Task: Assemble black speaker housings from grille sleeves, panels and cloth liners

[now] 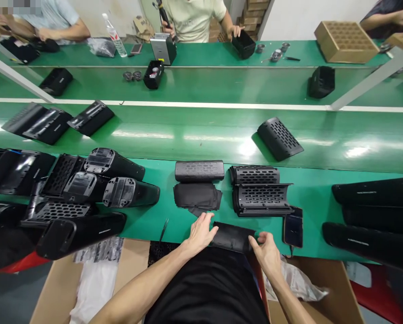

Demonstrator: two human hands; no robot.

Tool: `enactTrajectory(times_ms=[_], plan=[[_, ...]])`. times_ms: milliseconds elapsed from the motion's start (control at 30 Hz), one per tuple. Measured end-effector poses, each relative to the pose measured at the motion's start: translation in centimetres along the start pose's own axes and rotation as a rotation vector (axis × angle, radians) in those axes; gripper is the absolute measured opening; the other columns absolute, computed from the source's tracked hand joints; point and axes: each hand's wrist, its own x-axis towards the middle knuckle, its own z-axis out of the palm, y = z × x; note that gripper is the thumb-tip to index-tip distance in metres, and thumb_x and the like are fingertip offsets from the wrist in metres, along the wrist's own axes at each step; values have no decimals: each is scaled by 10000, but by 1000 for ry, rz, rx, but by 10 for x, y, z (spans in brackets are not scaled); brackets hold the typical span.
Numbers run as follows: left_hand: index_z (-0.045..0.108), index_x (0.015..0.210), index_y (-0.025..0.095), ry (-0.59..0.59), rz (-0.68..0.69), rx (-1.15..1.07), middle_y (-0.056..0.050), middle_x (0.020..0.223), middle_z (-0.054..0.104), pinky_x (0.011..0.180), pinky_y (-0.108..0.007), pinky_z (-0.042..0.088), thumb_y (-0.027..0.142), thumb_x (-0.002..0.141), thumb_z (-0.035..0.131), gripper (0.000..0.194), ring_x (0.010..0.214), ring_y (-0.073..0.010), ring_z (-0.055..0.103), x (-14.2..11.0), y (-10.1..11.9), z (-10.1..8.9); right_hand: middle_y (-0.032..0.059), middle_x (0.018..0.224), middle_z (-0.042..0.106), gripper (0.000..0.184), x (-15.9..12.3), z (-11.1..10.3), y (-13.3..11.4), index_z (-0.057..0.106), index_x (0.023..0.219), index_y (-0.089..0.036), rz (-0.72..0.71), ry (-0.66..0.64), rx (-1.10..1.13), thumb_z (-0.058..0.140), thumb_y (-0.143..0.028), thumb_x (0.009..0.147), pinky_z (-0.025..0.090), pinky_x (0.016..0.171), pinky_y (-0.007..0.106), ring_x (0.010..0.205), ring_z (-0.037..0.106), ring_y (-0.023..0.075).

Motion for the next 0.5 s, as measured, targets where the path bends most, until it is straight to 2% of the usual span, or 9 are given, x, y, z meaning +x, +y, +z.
enactTrajectory(times_ms=[67, 133, 233, 367, 433, 500], plan=[[680, 1190, 263, -10, -5, -5, -60, 1131, 631, 954, -385, 468, 261, 889, 668, 301, 1085, -263, 620, 5, 3, 4, 90, 959, 647, 584, 7, 1, -1, 671, 1089, -235, -24, 16, 29, 672, -659, 688, 446, 909, 488, 876, 606, 325], [711, 1043, 257, -15, -6, -29, -52, 1096, 627, 961, -378, 457, 256, 896, 653, 158, 1095, -258, 605, 8, 5, 1, 92, 955, 628, 530, 12, 1, -5, 717, 1017, -234, -35, -5, 82, 686, -634, 670, 443, 952, 503, 901, 593, 324], [687, 917, 232, -29, 0, -111, -34, 1027, 630, 924, -356, 454, 273, 876, 667, 62, 1007, -229, 594, 7, 8, -14, 74, 892, 648, 435, 8, -4, -14, 708, 888, -239, -12, -97, 219, 742, -606, 658, 483, 888, 466, 889, 607, 307], [628, 972, 223, -89, -16, -304, 44, 767, 559, 669, -274, 428, 443, 928, 605, 226, 663, -138, 505, -4, 10, -46, -21, 686, 624, 468, -15, -12, -41, 627, 964, -249, 72, -309, 477, 774, -637, 747, 490, 611, 354, 609, 588, 213], [590, 1037, 217, -96, -36, -393, 64, 715, 519, 615, -248, 400, 485, 940, 564, 287, 614, -120, 476, -13, 12, -61, -12, 738, 683, 480, -28, -13, -60, 624, 1031, -250, 101, -385, 596, 787, -626, 781, 509, 603, 339, 619, 631, 207], [565, 1081, 214, -98, -74, -545, 57, 746, 551, 629, -241, 415, 493, 905, 613, 334, 634, -116, 502, -23, 17, -75, 24, 861, 752, 480, -37, -15, -78, 652, 1050, -242, 107, -432, 689, 820, -600, 778, 548, 675, 344, 732, 699, 225]])
